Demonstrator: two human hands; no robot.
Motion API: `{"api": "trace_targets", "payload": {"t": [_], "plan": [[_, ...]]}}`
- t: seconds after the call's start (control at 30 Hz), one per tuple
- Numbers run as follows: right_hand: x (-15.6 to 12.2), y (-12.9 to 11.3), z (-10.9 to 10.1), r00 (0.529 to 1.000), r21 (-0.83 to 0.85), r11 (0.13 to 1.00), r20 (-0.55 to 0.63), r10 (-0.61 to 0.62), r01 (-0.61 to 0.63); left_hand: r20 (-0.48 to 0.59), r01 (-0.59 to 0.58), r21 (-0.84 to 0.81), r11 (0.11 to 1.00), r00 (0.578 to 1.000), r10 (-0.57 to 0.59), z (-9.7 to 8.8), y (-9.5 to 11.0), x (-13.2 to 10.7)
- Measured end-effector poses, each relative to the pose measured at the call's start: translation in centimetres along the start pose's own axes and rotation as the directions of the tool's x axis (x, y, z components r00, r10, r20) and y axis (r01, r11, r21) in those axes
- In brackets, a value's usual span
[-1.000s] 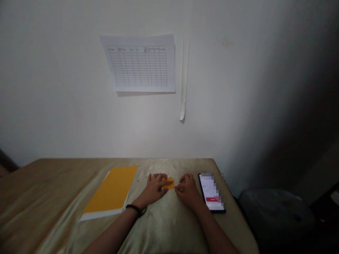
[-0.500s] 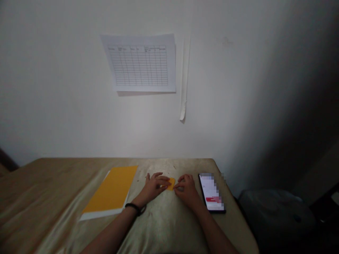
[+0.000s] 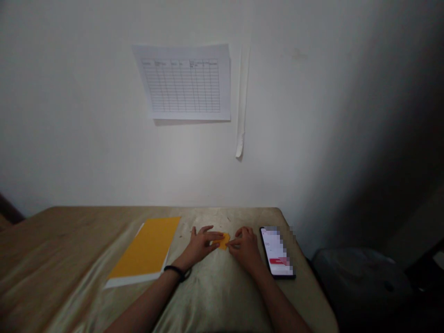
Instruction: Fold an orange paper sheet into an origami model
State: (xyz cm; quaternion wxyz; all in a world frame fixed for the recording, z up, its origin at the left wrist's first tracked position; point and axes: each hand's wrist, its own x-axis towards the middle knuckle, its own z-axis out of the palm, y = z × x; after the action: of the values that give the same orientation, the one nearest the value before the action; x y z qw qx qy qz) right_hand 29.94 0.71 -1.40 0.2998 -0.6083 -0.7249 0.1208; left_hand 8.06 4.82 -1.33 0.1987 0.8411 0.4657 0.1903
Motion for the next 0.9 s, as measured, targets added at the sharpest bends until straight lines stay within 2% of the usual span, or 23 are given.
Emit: {"api": "trace_targets", "payload": {"t": [0.2,0.47,0.73,0.8,0.9], "plan": [[0.5,-0.4,-0.6,0.998,-0.060,0.996,-0.034,0.059,-0.061,0.008,0.021,0.009,1.000,1.000,-0.021,0.1,0.1,0.2],[0.8,0.0,-0.2,0.993,-0.104,0.993,-0.108,0.040,-0.051,-0.014,0.014,0.004,1.000,1.000,-0.014,0.2,0.0,0.2],[0.4,0.8,-0.1,0.985,0.004,0.999,-0.168,0.041,-0.041,-0.012,0.016,0.025,1.000,1.000,-0.015,0.1,-0.1,0.2],[0.2,1.0,-0.2,0.988,0.037,0.999,-0.151,0.024,-0.019,-0.008,0.011,0.029,1.000,1.000,-0.010,0.1,0.0,0.1],[0.0,0.9,-0.1,0.997,0.077,0.995,-0.054,-0.059,0.064,-0.003,0.004,0.033,0.999,1.000,-0.003,-0.1,0.2,0.1]]}}
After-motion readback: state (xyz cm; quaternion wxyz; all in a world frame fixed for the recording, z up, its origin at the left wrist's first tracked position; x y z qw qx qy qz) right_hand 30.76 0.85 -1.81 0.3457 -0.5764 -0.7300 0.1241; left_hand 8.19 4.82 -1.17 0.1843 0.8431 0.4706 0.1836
